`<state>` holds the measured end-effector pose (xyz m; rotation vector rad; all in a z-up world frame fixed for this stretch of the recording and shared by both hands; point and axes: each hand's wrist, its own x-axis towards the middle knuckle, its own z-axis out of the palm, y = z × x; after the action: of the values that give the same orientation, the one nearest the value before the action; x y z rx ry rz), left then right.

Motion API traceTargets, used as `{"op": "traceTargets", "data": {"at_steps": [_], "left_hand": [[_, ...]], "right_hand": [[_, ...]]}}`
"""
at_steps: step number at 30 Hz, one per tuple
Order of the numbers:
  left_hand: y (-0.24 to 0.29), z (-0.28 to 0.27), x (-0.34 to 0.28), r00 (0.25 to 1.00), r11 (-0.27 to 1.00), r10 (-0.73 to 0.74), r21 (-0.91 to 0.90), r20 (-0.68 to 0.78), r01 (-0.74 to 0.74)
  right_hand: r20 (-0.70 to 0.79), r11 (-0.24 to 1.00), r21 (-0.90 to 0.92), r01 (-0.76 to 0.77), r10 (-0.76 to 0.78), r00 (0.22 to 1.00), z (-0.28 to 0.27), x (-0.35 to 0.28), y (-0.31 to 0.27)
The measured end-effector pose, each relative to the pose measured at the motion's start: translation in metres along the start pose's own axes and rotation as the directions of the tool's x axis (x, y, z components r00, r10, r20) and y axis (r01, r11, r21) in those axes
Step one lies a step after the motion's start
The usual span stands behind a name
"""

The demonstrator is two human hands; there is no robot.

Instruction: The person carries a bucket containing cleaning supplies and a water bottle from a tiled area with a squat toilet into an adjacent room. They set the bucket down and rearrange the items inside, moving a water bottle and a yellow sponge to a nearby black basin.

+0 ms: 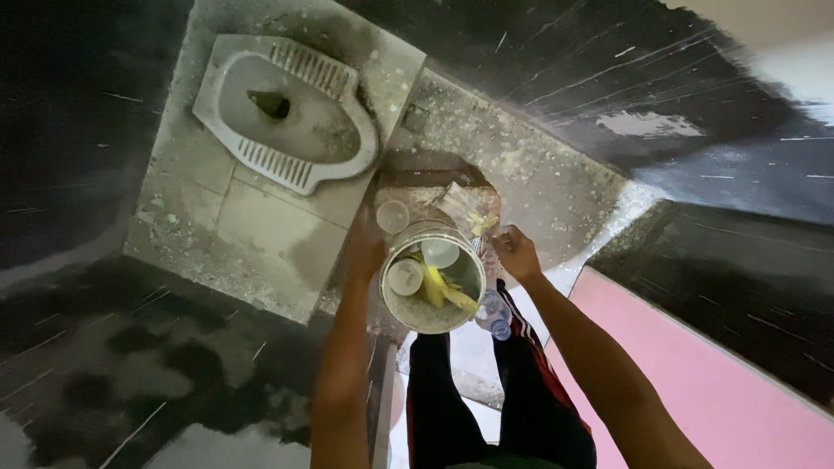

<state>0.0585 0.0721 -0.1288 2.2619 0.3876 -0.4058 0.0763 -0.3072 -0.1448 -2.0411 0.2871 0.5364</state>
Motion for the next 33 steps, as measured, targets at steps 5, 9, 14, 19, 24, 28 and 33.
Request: {"op": "traceTargets", "data": {"at_steps": [5,9,14,19,24,28,33], "left_hand": [[-0.05,0.018,-0.026,0.984,0.986,-0.119,-0.135,-0.132,0.101],[-0.081,0.034,-0.046,0.967,0.971,-0.178,-0.193,-0.184,0.142],[-0.099,0.047,-0.054,0.957,0.963,-0.19,-0.229,-0.219,0.139],[-0.106,0.06,-0.059,0.956,0.958,-0.194,-0.251,-0.22,0.136],[-0.11,0.073,-0.064,0.951,0.952,-0.208,-0.27,-0.227,0.143],[-0.115,0.076,-0.065,0.951,0.951,-0.21,-0.273,-0.229,0.144],[-0.12,0.073,-0.055,0.951,0.955,-0.201,-0.265,-0.235,0.136]], "right_hand": [[-0.049,0.955,-0.231,0.185,-0.201,0.978,-0.006,-0.001,-0.046],[0.126,0.702,-0.514,0.494,-0.507,0.852,-0.019,0.001,-0.085],[0.454,0.533,-0.713,0.456,-0.145,0.879,-0.018,0.032,-0.13],[0.629,0.029,-0.723,0.691,-0.388,0.674,0.01,0.056,-0.106],[0.68,-0.194,-0.71,0.677,-0.436,0.589,0.03,0.072,-0.097],[0.696,-0.177,-0.716,0.675,-0.255,0.671,0.043,0.079,-0.1],[0.675,-0.172,-0.718,0.675,-0.412,0.612,0.043,0.08,-0.07]]}}
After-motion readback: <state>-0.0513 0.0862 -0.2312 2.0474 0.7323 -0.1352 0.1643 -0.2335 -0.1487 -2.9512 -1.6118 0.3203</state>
